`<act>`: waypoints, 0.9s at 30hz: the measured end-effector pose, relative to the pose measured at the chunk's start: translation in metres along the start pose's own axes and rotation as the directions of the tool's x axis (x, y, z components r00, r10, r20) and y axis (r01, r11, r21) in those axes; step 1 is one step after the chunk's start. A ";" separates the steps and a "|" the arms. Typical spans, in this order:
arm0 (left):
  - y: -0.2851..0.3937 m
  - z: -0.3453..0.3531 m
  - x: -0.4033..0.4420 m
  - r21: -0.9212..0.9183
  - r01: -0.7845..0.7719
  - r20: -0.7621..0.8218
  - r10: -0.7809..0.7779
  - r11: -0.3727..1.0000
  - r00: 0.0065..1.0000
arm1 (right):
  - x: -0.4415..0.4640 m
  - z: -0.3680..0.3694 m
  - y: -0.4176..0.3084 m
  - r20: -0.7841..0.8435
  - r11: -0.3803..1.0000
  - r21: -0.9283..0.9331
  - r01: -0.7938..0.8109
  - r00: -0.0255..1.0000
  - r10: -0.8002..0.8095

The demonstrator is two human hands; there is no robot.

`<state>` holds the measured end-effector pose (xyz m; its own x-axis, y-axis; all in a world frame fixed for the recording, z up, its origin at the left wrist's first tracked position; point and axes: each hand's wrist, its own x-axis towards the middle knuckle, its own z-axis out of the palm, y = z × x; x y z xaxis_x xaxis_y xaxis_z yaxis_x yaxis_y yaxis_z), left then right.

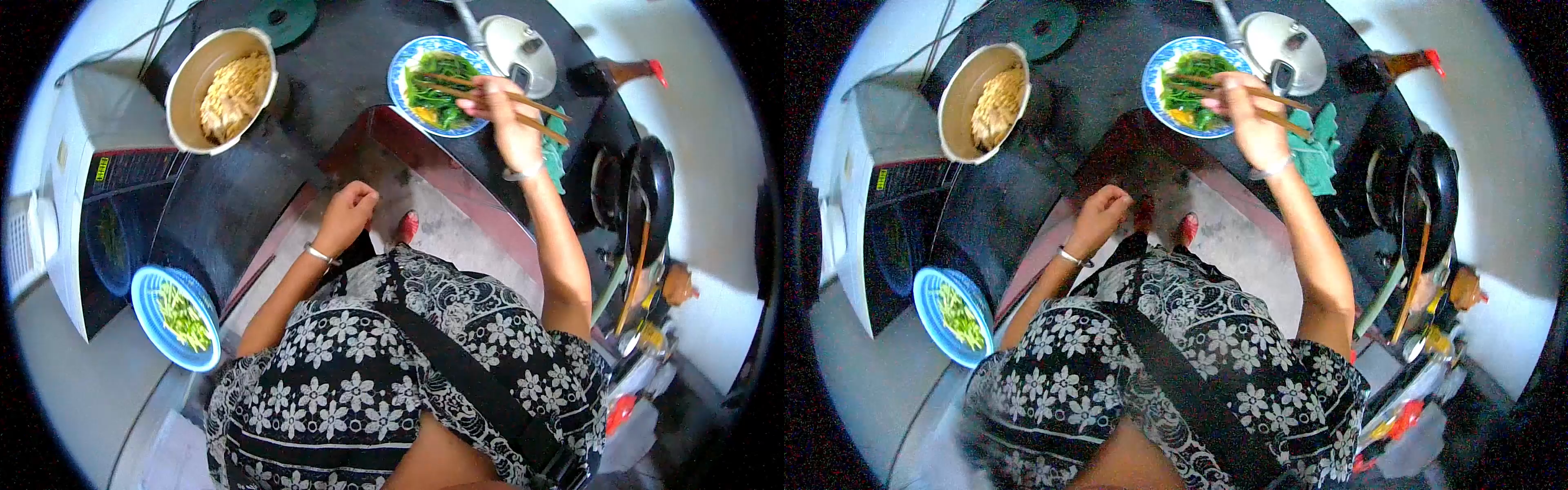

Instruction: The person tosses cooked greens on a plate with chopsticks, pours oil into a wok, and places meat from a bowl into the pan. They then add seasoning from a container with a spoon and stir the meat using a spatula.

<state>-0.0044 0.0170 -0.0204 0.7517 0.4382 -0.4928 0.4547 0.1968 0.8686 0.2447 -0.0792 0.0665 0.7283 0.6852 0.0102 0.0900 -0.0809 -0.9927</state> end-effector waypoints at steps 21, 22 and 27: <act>0.082 0.054 -0.002 -0.083 0.033 0.261 -0.010 0.996 0.965 | -0.111 -0.015 -0.039 -0.166 0.824 -0.426 0.375 0.862 -0.478; 0.086 0.061 -0.003 -0.084 0.017 0.288 0.008 0.996 0.958 | -0.119 -0.020 -0.042 -0.182 0.812 -0.442 0.382 0.848 -0.498; 0.114 0.140 -0.013 -0.100 0.051 0.430 -0.003 0.994 0.903 | -0.161 -0.099 -0.077 -0.249 0.821 -0.487 0.299 0.853 -0.459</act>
<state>0.1050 -0.0892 0.0778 0.8827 0.0180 -0.4696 0.4424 0.3056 0.8432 0.1873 -0.2553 0.1536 0.7494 0.4410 0.4939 0.6222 -0.2139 -0.7530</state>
